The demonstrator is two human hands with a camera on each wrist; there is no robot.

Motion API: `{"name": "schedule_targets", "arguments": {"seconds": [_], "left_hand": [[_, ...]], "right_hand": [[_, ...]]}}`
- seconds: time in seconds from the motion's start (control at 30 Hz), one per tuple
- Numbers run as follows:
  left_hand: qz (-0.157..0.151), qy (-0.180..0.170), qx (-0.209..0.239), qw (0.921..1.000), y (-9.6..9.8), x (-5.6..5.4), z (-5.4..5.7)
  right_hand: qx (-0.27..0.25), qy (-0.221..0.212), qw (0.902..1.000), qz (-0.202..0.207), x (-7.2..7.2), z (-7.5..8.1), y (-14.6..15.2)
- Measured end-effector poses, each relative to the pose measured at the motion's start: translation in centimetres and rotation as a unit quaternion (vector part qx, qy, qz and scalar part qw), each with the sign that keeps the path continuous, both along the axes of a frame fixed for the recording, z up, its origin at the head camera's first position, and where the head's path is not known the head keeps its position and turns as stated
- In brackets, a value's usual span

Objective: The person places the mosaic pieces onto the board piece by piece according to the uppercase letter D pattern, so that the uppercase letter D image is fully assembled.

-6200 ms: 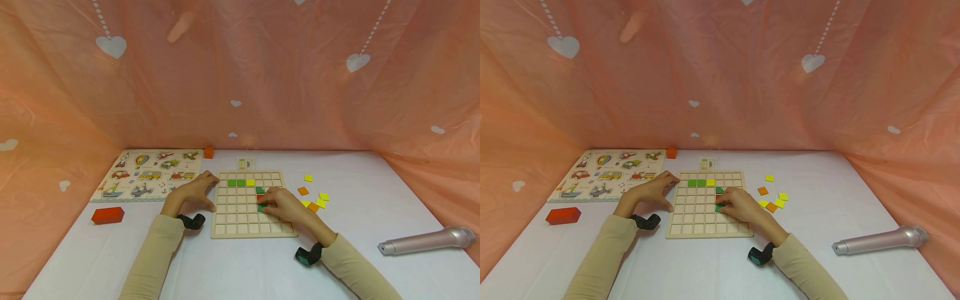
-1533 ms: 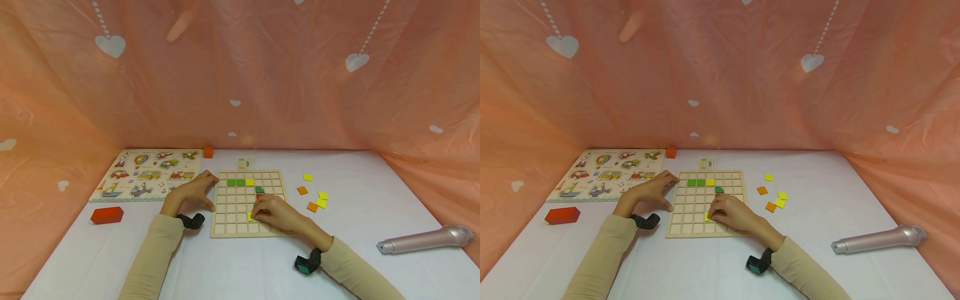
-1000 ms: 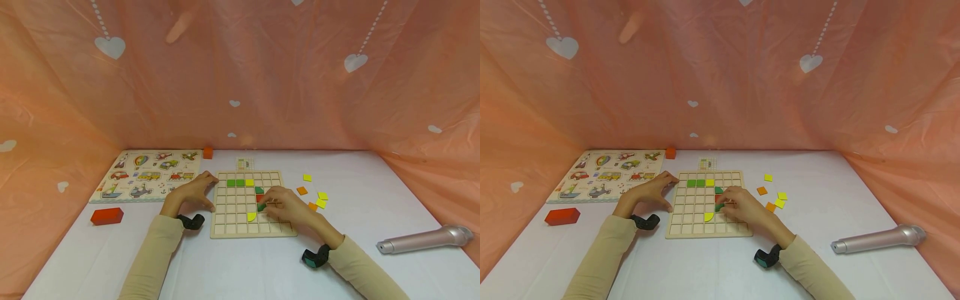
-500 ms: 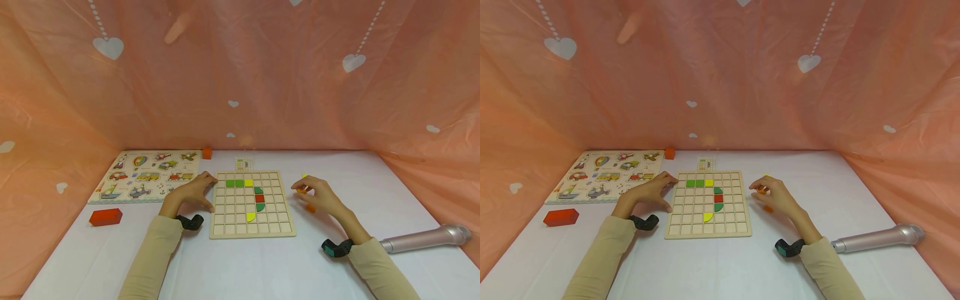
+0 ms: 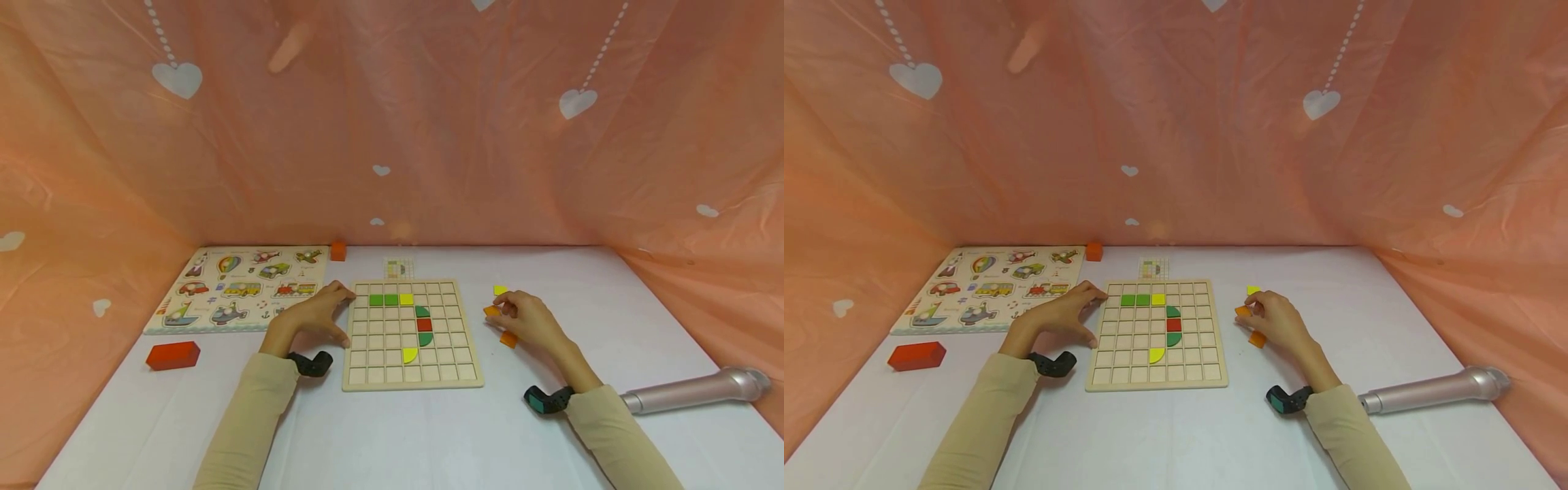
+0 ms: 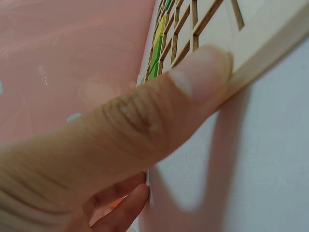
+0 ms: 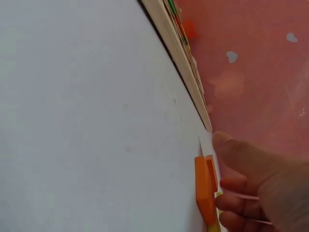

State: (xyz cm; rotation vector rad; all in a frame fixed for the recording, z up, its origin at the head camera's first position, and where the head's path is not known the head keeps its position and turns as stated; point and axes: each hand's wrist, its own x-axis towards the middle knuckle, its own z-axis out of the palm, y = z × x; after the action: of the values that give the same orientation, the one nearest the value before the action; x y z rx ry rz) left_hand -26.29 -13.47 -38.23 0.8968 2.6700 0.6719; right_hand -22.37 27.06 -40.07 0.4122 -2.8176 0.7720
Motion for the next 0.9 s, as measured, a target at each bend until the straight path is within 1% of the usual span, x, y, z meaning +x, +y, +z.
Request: {"name": "schedule_targets", "arguments": {"seconds": [0.1,0.2,0.4,0.53,0.7,0.83,0.9], "left_hand": [[0.001,0.002,0.000,1.0000,0.0,0.0,-0.1],[0.003,0.000,0.002,1.0000,0.0,-0.1,-0.1],[-0.003,0.007,0.003,1.0000,0.0,-0.2,-0.1],[-0.006,0.009,0.004,0.9999,-0.1,-0.2,-0.3],[-0.009,0.007,0.008,0.9999,0.0,-0.2,-0.2],[-0.006,0.005,0.008,0.9999,0.0,-0.2,-0.2],[-0.006,0.006,0.005,0.9999,0.0,-0.2,-0.2]], "right_hand": [[0.021,-0.013,0.9996,-0.012,-0.1,-0.1,-0.1],[0.029,-0.014,0.9994,-0.014,-0.1,-0.1,-0.2],[0.010,-0.030,0.9995,0.005,-0.2,0.0,-0.4],[-0.010,-0.020,0.9995,0.023,-0.3,0.2,-0.9],[-0.043,0.016,0.9969,0.064,-0.2,0.8,-2.7],[-0.060,0.038,0.9908,0.115,0.2,1.4,-5.0],[-0.070,0.041,0.9860,0.146,0.4,1.5,-6.3]]}}
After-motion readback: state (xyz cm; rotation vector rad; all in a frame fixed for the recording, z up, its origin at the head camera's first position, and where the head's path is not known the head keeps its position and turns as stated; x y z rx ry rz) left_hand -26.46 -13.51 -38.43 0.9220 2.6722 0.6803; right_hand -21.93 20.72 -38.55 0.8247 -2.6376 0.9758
